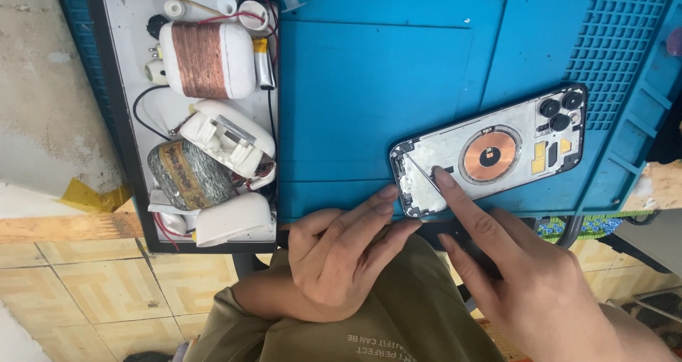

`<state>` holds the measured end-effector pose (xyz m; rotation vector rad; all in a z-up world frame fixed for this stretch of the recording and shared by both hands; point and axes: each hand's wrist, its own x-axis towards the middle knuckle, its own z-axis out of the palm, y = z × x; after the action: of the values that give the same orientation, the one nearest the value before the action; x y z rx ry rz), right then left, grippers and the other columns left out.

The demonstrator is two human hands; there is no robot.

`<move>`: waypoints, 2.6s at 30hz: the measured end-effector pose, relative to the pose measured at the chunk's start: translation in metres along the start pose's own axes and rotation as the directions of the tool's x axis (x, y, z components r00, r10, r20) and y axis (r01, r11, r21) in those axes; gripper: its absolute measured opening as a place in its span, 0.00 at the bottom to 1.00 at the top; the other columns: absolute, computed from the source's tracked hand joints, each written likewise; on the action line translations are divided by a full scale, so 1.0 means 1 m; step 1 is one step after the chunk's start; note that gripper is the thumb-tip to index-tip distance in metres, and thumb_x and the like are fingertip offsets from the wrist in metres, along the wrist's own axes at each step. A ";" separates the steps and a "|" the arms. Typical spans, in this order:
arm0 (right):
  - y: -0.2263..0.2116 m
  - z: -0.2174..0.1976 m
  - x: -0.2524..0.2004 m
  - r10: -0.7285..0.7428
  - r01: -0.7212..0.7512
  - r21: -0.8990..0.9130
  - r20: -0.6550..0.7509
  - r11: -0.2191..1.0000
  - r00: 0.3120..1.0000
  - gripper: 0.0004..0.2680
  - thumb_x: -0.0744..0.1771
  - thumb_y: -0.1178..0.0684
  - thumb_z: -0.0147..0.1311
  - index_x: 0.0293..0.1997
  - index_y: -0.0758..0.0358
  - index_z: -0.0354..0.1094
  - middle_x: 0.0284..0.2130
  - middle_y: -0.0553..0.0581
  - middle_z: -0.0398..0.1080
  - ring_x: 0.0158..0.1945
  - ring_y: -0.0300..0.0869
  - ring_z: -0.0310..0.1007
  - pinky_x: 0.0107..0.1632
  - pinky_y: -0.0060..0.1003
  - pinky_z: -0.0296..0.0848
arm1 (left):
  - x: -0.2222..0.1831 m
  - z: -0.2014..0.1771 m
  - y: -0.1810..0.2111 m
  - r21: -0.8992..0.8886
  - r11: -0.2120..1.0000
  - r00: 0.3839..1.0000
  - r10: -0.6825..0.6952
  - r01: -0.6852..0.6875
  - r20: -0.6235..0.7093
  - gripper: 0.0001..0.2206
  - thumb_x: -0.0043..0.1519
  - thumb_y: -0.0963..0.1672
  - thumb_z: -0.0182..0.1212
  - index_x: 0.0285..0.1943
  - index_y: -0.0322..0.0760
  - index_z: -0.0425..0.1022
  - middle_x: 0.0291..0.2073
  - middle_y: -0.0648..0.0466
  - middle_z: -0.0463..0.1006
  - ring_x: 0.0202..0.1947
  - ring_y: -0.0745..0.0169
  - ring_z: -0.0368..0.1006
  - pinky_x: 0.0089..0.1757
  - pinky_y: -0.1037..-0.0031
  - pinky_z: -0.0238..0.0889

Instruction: Scraping adhesive and glass fragments from the back of a smartphone using a thin metal pry tool.

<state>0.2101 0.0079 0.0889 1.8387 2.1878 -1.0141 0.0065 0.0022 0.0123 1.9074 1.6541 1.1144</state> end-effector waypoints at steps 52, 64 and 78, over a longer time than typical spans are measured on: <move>-0.009 0.005 -0.005 0.036 -0.024 0.112 -0.100 0.993 0.994 0.28 0.69 0.49 0.59 0.82 0.45 0.54 0.44 0.50 0.82 0.31 0.44 0.81 0.34 0.50 0.78 | 0.001 -0.008 0.003 0.072 0.976 0.979 0.203 -0.204 0.025 0.12 0.68 0.46 0.77 0.55 0.36 0.87 0.55 0.51 0.88 0.53 0.70 0.85 0.47 0.74 0.65; -0.006 0.003 -0.001 -0.006 0.008 0.034 -0.041 0.999 0.999 0.28 0.69 0.46 0.59 0.83 0.43 0.54 0.37 0.48 0.79 0.35 0.40 0.79 0.36 0.45 0.83 | 0.004 -0.005 -0.001 0.080 0.975 0.978 0.203 -0.206 0.044 0.11 0.68 0.46 0.77 0.54 0.37 0.88 0.54 0.50 0.88 0.52 0.71 0.86 0.46 0.76 0.66; -0.007 0.004 -0.001 0.030 -0.031 -0.021 -0.012 0.999 0.999 0.28 0.69 0.46 0.60 0.82 0.43 0.56 0.33 0.47 0.74 0.24 0.43 0.69 0.25 0.51 0.71 | 0.002 -0.001 -0.006 0.075 0.973 0.976 0.218 -0.219 0.018 0.10 0.69 0.46 0.77 0.53 0.38 0.88 0.54 0.51 0.88 0.51 0.73 0.86 0.46 0.77 0.66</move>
<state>0.2024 0.0049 0.0896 1.8674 2.1616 -0.9728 0.0016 0.0050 0.0095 2.1835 1.5299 1.1353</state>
